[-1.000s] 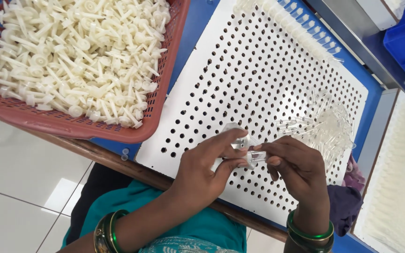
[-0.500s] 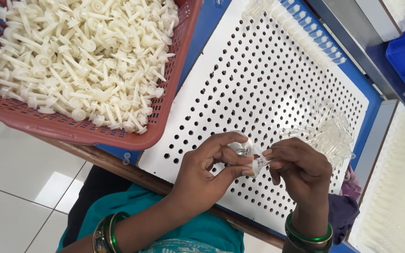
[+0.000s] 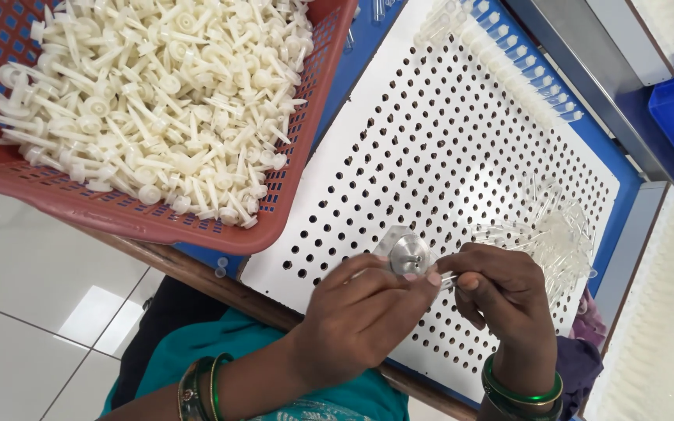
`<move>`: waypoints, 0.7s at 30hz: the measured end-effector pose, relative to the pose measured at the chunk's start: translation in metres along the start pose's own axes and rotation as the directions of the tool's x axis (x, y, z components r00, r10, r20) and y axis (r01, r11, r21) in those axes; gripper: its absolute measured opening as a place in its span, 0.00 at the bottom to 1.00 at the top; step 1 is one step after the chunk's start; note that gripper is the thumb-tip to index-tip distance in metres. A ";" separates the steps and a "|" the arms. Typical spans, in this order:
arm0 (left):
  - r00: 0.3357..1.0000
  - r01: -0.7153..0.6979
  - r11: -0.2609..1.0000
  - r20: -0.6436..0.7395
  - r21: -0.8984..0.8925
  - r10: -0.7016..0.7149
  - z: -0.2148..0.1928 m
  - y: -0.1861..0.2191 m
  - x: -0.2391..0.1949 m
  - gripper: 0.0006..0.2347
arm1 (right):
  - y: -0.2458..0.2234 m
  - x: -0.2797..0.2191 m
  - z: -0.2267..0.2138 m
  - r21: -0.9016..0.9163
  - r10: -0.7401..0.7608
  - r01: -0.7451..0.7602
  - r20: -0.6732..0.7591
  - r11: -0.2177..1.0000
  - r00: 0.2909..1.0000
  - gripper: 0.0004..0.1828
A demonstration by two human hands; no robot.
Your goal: The person picks white plastic parts one at a time from a red basket, picks a clear plastic tube, presses the parts together by hand over a small metal fixture on a perforated board, and places the finished assembly into a tray at the top of the board, repeating the cycle continuously.
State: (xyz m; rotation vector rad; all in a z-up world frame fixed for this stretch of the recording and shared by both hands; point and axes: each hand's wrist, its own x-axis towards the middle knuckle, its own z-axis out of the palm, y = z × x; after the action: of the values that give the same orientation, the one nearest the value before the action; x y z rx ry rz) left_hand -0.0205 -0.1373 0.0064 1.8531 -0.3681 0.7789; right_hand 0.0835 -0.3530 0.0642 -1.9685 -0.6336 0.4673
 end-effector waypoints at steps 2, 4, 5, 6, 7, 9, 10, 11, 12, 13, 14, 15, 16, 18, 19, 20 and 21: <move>0.997 -0.072 0.994 -0.012 0.085 0.073 -0.008 -0.005 0.006 0.15 | -0.002 0.007 -0.004 -0.008 0.009 -0.009 0.012 1.000 1.000 0.13; 0.995 -0.104 0.972 0.018 0.209 0.103 -0.024 -0.013 0.019 0.12 | -0.004 0.021 -0.010 -0.113 -0.056 0.058 0.026 0.992 0.998 0.08; 0.993 -0.115 0.971 0.023 0.211 0.113 -0.036 -0.022 0.019 0.12 | -0.008 0.034 -0.011 -0.110 -0.063 0.065 0.018 0.992 0.998 0.08; 0.999 -0.047 0.945 0.004 0.325 0.048 -0.049 -0.033 0.022 0.09 | -0.012 0.048 -0.012 -0.370 -0.089 0.052 -0.083 0.928 0.993 0.11; 1.000 0.022 0.901 -0.024 0.432 -0.013 -0.062 -0.043 0.025 0.07 | -0.016 0.062 -0.015 -0.600 -0.135 0.002 -0.177 0.800 0.975 0.16; 0.990 0.141 0.814 -0.085 0.564 -0.113 -0.096 -0.058 0.038 0.12 | -0.003 0.109 -0.030 -0.660 -0.270 0.084 -0.186 0.747 0.945 0.13; 0.961 0.276 0.690 -0.175 0.669 -0.214 -0.113 -0.065 0.045 0.17 | 0.002 0.132 -0.040 -0.720 -0.391 0.161 -0.164 0.675 0.905 0.09; 0.966 0.258 0.697 -0.167 0.669 -0.197 -0.118 -0.070 0.046 0.17 | 0.008 0.151 -0.044 -0.723 -0.400 0.154 -0.180 0.673 0.899 0.09; 0.934 0.311 0.611 -0.116 0.728 -0.338 -0.125 -0.075 0.048 0.17 | 0.013 0.173 -0.047 -0.748 -0.436 0.176 -0.165 0.640 0.885 0.09; 0.877 0.348 0.513 -0.079 0.785 -0.473 -0.132 -0.081 0.051 0.17 | 0.018 0.195 -0.051 -0.771 -0.470 0.195 -0.149 0.606 0.870 0.10; 0.884 0.336 0.516 -0.075 0.788 -0.461 -0.131 -0.080 0.052 0.17 | 0.023 0.210 -0.054 -0.772 -0.478 0.192 -0.160 0.606 0.864 0.10; 0.851 0.343 0.481 -0.051 0.807 -0.523 -0.130 -0.080 0.053 0.15 | 0.029 0.226 -0.057 -0.819 -0.446 0.161 -0.125 0.550 0.886 0.10; 0.807 0.353 0.445 -0.028 0.823 -0.590 -0.128 -0.079 0.052 0.14 | 0.035 0.240 -0.061 -0.862 -0.401 0.131 -0.089 0.490 0.912 0.10; 0.813 0.363 0.485 -0.016 0.796 -0.582 -0.128 -0.083 0.052 0.12 | 0.039 0.256 -0.067 -0.883 -0.385 0.159 -0.026 0.442 0.923 0.11; 0.817 0.377 0.520 -0.010 0.766 -0.577 -0.127 -0.085 0.051 0.11 | 0.043 0.261 -0.070 -0.898 -0.365 0.195 0.042 0.395 0.930 0.13; 0.818 0.366 0.533 0.009 0.763 -0.576 -0.129 -0.089 0.046 0.11 | 0.027 0.255 -0.066 -0.901 -0.353 0.176 0.027 0.396 0.935 0.13; 0.803 0.371 0.544 0.034 0.753 -0.595 -0.130 -0.094 0.041 0.11 | 0.011 0.249 -0.063 -0.867 -0.306 0.135 -0.021 0.481 0.952 0.19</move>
State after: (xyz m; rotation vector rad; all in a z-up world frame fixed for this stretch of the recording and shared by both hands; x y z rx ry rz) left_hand 0.0192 0.0236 -0.0015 2.6612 0.3678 0.2327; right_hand 0.3188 -0.2485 0.0687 -2.7670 -1.1454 -0.2924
